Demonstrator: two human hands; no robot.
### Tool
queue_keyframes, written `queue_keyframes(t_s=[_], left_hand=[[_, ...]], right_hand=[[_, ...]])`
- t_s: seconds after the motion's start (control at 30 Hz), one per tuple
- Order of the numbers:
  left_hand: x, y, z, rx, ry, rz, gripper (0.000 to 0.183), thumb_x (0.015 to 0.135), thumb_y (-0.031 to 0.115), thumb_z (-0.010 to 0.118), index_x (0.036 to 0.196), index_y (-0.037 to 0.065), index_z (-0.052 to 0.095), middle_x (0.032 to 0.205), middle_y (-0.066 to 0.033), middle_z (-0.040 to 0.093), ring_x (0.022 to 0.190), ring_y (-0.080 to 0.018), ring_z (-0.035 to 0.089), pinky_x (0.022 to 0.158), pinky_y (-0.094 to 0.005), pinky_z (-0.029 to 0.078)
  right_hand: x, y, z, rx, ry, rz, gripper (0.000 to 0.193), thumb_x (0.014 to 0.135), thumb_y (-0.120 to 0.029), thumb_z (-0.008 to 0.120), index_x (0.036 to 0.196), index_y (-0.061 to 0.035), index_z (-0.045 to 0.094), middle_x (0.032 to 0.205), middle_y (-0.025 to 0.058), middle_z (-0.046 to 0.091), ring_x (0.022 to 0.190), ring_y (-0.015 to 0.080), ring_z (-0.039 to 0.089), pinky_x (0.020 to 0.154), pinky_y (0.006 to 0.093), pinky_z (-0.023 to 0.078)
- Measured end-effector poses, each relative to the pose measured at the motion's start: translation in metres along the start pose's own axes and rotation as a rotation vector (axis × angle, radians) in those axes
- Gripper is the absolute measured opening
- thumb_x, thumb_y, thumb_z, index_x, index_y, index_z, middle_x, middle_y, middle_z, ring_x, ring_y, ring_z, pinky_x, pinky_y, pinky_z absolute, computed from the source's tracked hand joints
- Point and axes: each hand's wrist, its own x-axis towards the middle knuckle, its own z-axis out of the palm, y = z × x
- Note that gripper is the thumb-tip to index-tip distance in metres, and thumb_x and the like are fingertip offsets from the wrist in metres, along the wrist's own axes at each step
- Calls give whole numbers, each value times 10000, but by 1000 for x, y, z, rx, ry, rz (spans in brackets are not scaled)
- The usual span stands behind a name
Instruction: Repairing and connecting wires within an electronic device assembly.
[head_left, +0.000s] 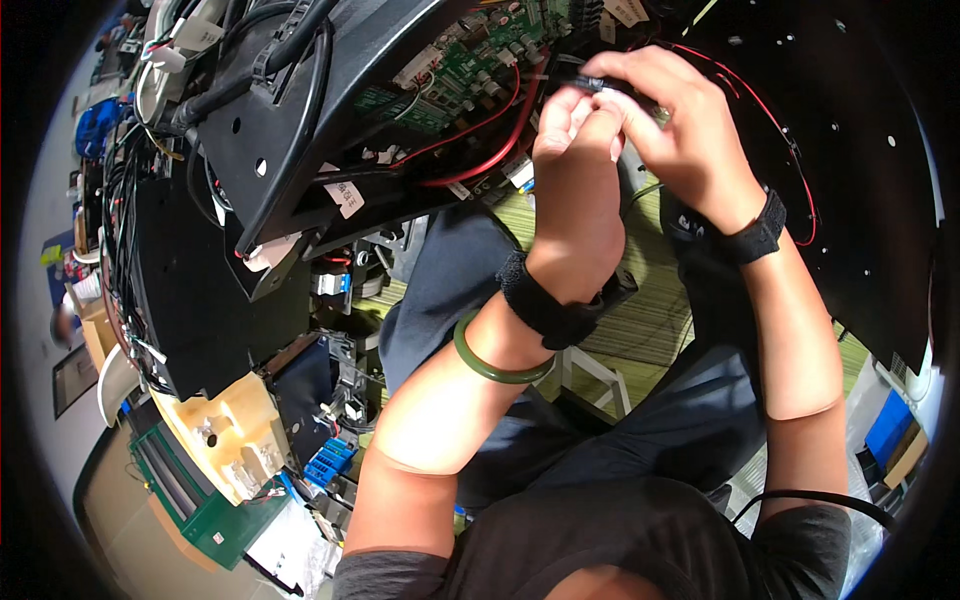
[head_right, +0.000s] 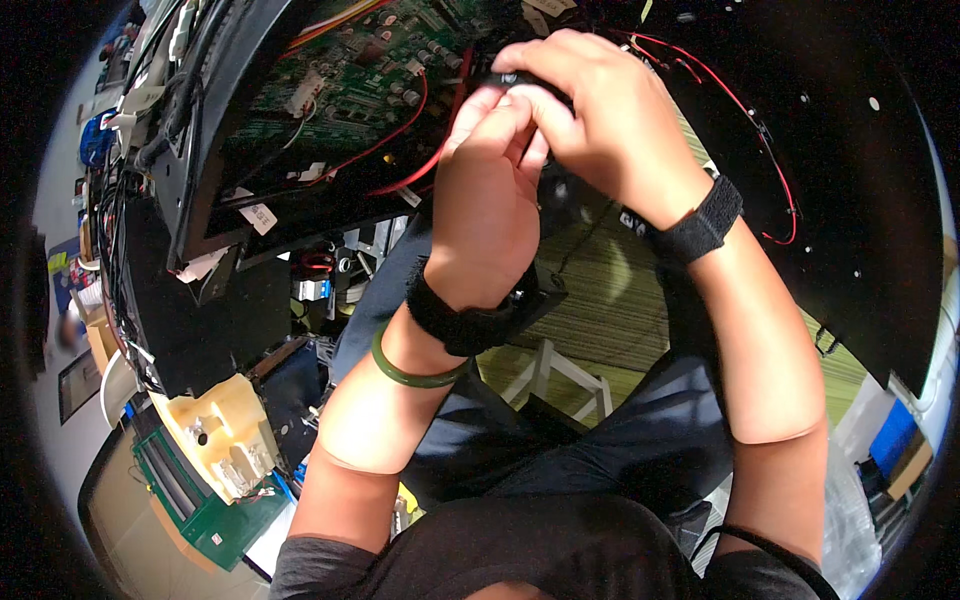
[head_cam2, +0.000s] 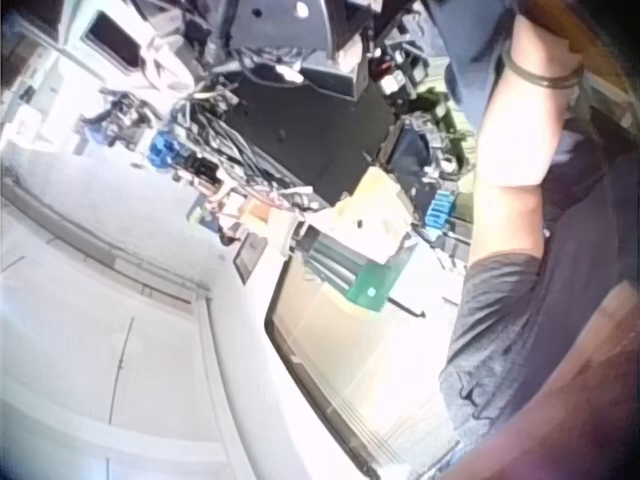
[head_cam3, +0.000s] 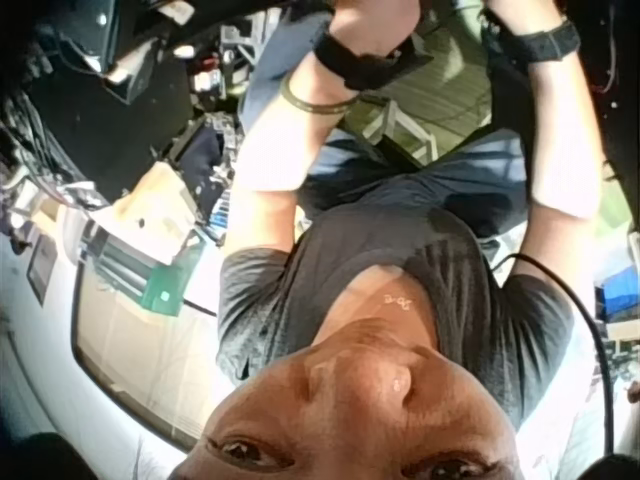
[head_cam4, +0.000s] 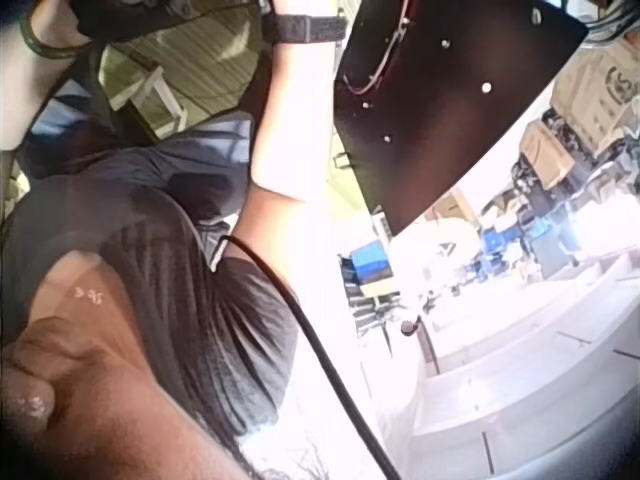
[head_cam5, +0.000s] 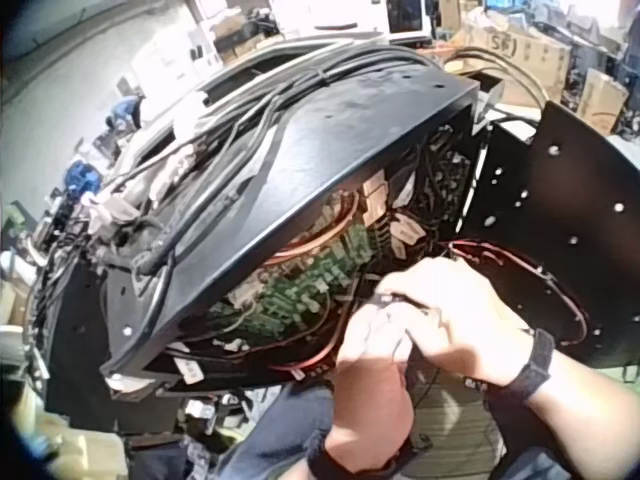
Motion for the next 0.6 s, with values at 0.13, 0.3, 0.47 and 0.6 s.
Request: queue_keyframes(t_s=[0.13, 0.3, 0.47, 0.6], left_hand=[[-1, 0, 0, 7, -14, 13, 83, 867, 91, 513, 950, 83, 515, 933, 6, 576, 873, -74, 532, 841, -245, 406], [-2, 5, -3, 25, -20, 5, 62, 873, 109, 517, 930, 87, 514, 915, 14, 572, 849, -70, 533, 806, -239, 409], [-3, 6, 6, 4, 62, 30, 137, 822, 90, 499, 947, 36, 479, 769, 34, 501, 691, -45, 421, 646, -210, 341], [-2, 8, 2, 21, 72, 32, 145, 819, 100, 497, 939, 23, 472, 726, 23, 517, 680, -53, 433, 643, -214, 339]], right_hand=[[-1, 2, 5, -16, 29, -84, 219, 786, -125, 585, 982, -45, 646, 875, 121, 633, 823, 309, 599, 737, 371, 491], [0, 2, 11, -7, 42, -143, 234, 769, -105, 568, 982, -51, 648, 892, 110, 642, 828, 302, 601, 749, 368, 491], [0, 2, 17, -7, 59, -156, 247, 766, -102, 550, 987, -53, 648, 912, 101, 647, 842, 296, 605, 761, 365, 492], [3, 1, 20, 2, 62, -155, 246, 767, -103, 544, 985, -53, 646, 912, 101, 646, 844, 297, 606, 754, 362, 495]])
